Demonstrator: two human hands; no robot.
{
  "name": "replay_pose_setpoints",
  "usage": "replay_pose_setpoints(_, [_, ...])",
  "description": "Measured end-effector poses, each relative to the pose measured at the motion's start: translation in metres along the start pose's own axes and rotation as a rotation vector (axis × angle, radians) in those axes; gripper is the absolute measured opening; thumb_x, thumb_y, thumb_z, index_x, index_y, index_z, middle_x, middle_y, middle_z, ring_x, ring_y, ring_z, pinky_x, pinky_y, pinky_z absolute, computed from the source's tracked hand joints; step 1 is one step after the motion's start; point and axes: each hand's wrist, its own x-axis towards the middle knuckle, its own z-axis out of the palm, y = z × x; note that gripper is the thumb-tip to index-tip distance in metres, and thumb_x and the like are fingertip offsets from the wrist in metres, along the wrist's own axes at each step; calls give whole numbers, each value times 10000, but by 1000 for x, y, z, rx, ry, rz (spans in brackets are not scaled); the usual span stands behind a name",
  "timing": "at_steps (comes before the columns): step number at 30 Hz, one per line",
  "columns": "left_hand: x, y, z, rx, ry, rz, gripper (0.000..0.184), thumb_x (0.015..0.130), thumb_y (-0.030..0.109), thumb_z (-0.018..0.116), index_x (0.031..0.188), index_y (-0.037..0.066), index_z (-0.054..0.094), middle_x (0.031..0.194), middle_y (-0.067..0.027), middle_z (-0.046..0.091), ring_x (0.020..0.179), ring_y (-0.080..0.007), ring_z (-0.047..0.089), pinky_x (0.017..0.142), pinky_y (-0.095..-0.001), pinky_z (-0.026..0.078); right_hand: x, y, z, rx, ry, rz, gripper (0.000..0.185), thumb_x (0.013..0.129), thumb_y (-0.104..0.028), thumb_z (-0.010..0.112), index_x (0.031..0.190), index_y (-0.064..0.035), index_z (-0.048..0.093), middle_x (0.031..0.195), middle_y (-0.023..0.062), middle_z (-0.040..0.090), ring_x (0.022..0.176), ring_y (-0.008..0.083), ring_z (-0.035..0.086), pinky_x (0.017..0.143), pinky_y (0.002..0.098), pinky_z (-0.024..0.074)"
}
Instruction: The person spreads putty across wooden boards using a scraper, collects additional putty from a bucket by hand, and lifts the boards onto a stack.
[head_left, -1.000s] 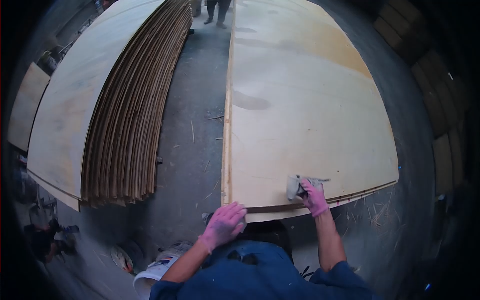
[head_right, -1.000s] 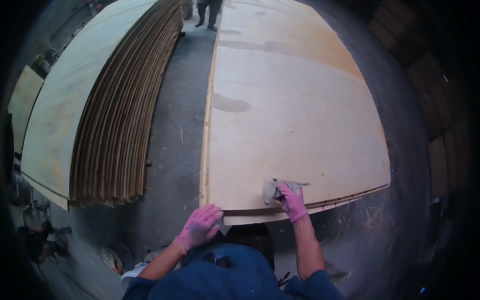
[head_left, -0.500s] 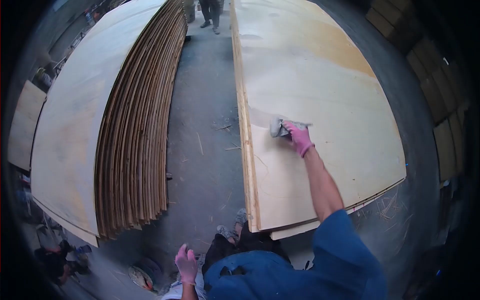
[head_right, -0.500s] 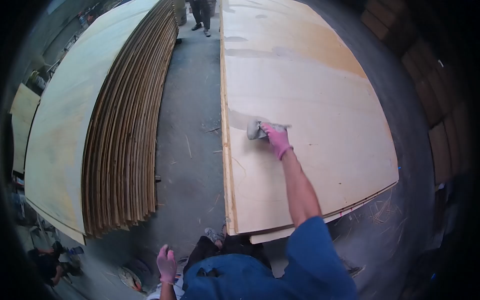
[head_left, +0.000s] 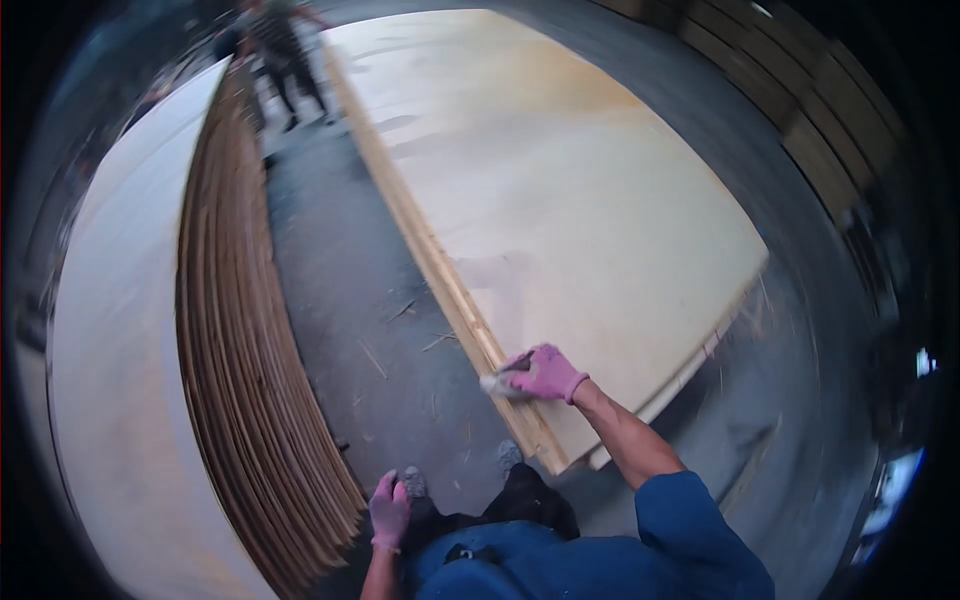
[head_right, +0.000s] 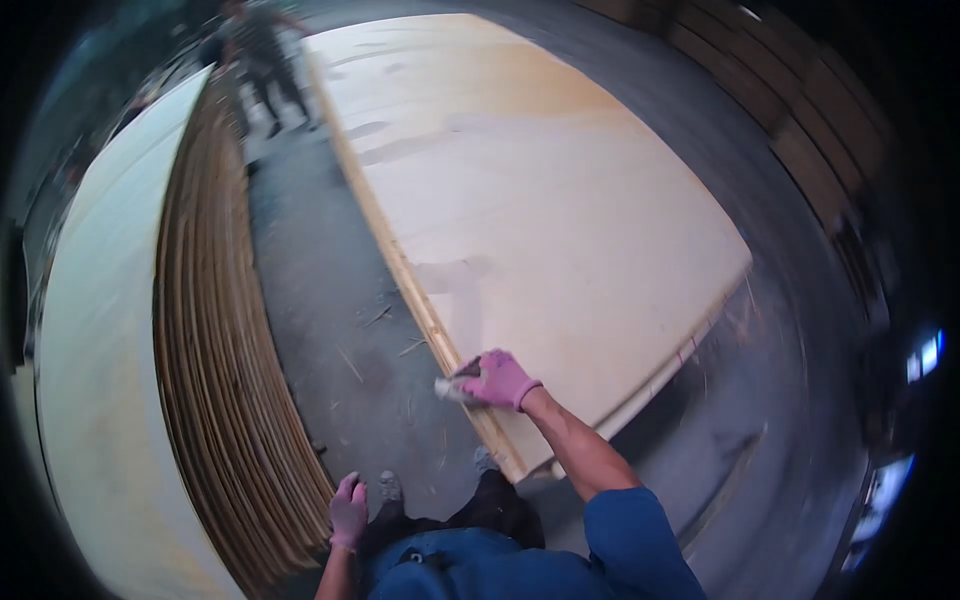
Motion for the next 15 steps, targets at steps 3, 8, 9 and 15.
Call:
replay_pose_setpoints(3, [60, -13, -6, -65, -229, 68, 337, 980, 178, 558, 1246, -25, 602, 1077, -183, 710, 1018, -256, 680, 882, -336, 510, -109, -22, 46, 767, -22, 378, 305, 840, -195, 772, 1109, -54, 750, 924, 53, 744, 837, 99, 662, 742, 251, 541])
replay_pose_setpoints(8, [117, -29, -18, -173, -676, -66, 376, 1010, 245, 544, 1307, 16, 559, 1039, -64, 669, 839, -117, 612, 659, -253, 482, -337, -87, 92, 957, 875, 612, 272, 878, -132, 740, 1109, 12, 725, 1050, 72, 732, 905, 127, 672, 791, 278, 555])
replay_pose_setpoints(9, [121, -27, -14, -128, -729, -23, 361, 1008, 238, 550, 1294, 19, 574, 985, -50, 665, 807, -103, 594, 646, -244, 468, -383, -107, 97, 834, 1028, 621, 256, 892, -117, 721, 1111, 15, 722, 1051, 76, 732, 910, 129, 670, 797, 283, 555])
replay_pose_setpoints(15, [127, 8, 49, 107, -1123, 169, 336, 999, 226, 570, 1267, 25, 598, 922, -26, 652, 796, -91, 578, 663, -227, 447, -561, -235, 185, 311, 1724, 1143, 234, 960, -139, 633, 1110, 17, 722, 1030, 48, 735, 869, 123, 661, 782, 288, 539])
